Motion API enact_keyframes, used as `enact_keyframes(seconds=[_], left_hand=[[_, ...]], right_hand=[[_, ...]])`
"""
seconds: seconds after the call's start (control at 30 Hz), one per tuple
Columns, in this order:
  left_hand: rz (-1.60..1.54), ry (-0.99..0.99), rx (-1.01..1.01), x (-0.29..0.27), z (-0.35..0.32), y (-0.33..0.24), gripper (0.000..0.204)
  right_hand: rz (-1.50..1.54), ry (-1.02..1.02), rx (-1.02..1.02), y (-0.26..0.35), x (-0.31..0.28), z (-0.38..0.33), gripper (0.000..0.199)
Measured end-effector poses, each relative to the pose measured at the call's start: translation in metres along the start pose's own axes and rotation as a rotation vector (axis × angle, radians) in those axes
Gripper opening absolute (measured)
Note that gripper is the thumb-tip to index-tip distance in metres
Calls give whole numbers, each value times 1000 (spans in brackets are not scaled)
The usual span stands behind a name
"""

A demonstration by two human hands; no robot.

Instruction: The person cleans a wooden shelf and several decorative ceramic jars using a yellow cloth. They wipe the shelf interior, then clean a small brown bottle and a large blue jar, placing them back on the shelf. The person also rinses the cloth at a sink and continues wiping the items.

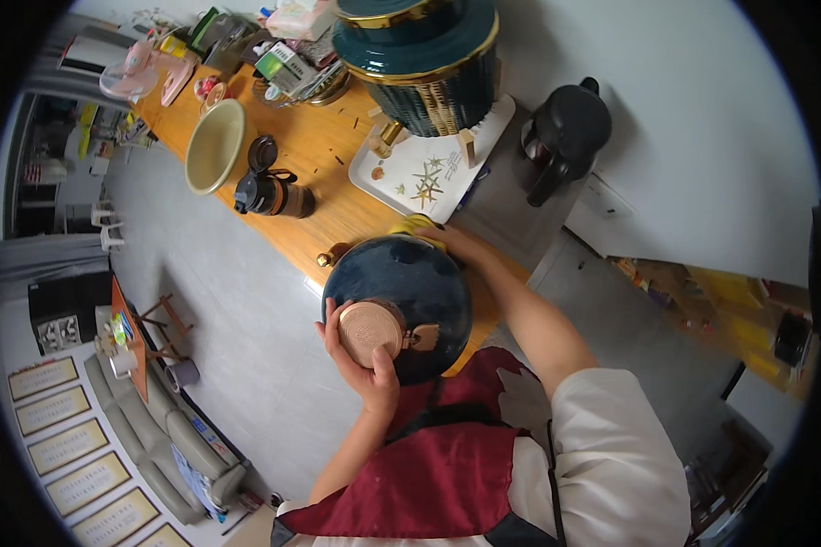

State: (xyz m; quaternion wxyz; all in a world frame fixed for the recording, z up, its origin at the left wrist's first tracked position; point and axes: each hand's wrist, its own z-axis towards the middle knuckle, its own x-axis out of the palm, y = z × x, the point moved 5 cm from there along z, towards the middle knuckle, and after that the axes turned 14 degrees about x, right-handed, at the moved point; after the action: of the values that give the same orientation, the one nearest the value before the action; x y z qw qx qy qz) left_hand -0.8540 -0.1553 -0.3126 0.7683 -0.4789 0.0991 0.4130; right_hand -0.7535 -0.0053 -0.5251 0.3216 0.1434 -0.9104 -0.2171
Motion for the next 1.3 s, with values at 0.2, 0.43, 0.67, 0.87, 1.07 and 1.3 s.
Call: enact_keyframes(seconds=[0.2,0.43,0.67,0.87,1.07,1.3], left_hand=[[-27,17,-34,0,-2,0,54],[-338,39,-84,-15,3,9,58],[-7,697,852,-12,61,-63,36],[90,970,1061,22,55,-69,38],[-207,935,812,25,62,-59,32],[-316,752,899,10,70,-42,31]], right_hand=[[568,-289,-396,-98,-1,-62,45],[563,-598,-517,-148,76,-135,52],[575,-811,-793,-161,128,-147,45],[500,-914,-888,-162,155,-152,48],[224,-1171,-989,-152,160,-167,63],[-417,-1525,-1041,-95,180,-207,38]])
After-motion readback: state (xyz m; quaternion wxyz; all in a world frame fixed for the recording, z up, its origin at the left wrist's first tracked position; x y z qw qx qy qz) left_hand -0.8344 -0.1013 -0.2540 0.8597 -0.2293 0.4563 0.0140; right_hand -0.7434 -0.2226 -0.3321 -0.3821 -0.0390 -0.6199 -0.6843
